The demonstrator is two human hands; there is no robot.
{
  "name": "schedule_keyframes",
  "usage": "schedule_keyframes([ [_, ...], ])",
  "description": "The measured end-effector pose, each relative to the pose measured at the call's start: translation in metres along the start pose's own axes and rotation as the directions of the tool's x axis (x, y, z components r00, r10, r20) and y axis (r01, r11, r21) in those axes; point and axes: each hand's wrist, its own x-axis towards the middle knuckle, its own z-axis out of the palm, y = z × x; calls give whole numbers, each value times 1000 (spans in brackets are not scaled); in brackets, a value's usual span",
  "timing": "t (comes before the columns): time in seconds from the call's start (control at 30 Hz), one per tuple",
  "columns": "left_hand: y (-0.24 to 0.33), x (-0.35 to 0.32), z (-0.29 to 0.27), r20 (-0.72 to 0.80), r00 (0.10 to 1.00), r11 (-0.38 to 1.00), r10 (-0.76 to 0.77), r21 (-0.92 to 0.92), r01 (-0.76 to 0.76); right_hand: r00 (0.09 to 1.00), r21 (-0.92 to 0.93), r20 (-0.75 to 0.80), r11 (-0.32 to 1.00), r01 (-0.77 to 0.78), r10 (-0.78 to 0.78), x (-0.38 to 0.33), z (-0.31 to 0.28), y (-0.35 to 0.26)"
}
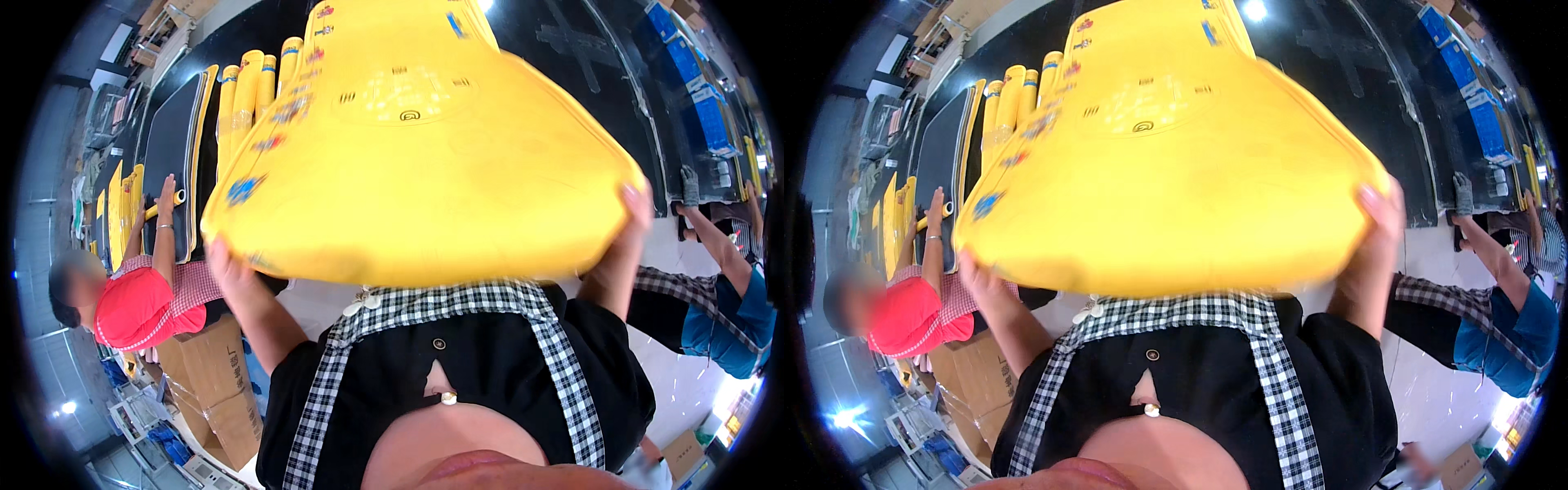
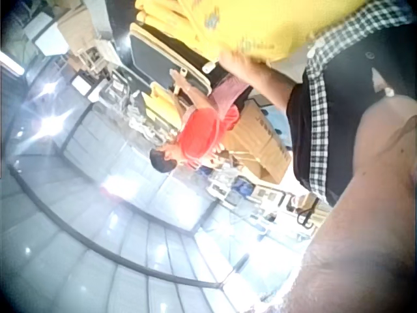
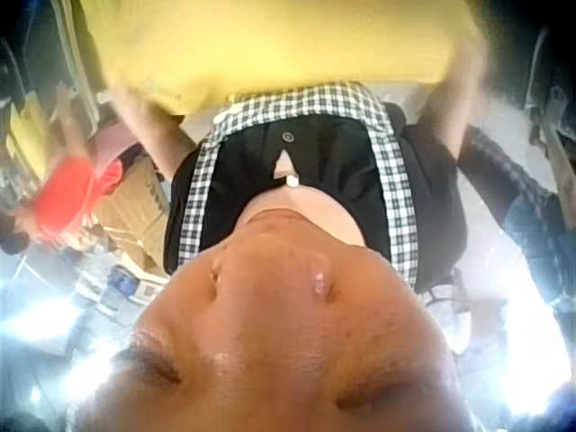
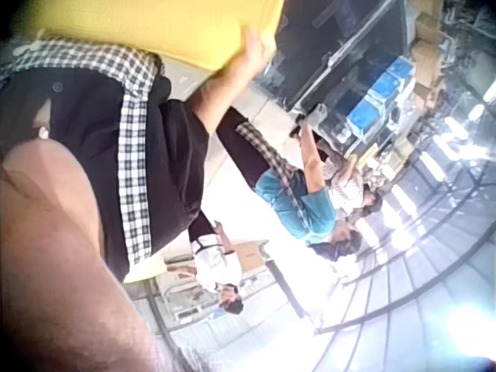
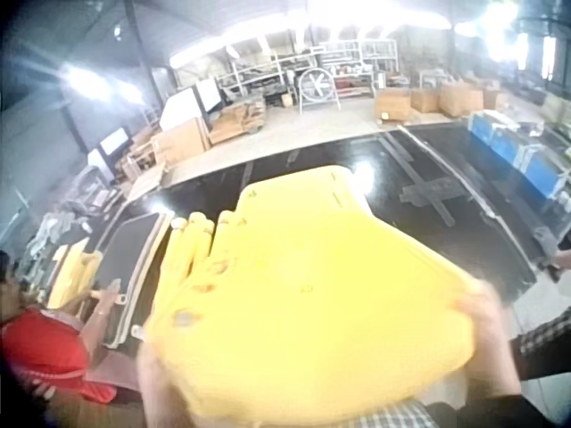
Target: The person repeatedly rolls up yellow play mats with cartoon designs and secures them with clear tape. They handle the mats by folding and rolling them tightly, then wrapping tape around the center to keep them bundled.
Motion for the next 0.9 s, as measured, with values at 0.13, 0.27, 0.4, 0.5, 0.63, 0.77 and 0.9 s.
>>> schedule_keyframes([
  [0.13, 64, -31, 20, 138, 982, 991, 130, 14, -133, 801, 129, 443, 913, 388, -403, 5, -66, -33],
  [0.27, 66, 16, 41, 130, 987, 934, -97, 355, 45, 972, -22, 192, 990, 139, -133, 27, -12, -56],
  [0.4, 12, 177, 48, -102, 963, 948, -248, 179, 263, 965, -74, 222, 989, -124, 138, 177, 103, -35],
  [0.5, -22, 294, 85, 102, 972, 977, -211, 67, 205, 861, 443, 508, 866, -231, -30, 300, 121, -13],
  [0.63, -68, 304, 18, -36, 990, 762, -133, 635, 125, 967, -356, 251, 923, 144, -54, 297, 140, 39],
  [0.77, -144, 224, -24, -21, 945, 446, -328, 878, 175, 976, -797, 170, 601, 55, 135, 241, 68, 158],
  [0.9, -168, 204, -36, -5, 988, 380, -155, 923, 64, 990, -693, 114, 721, 19, 84, 219, 67, 204],
])
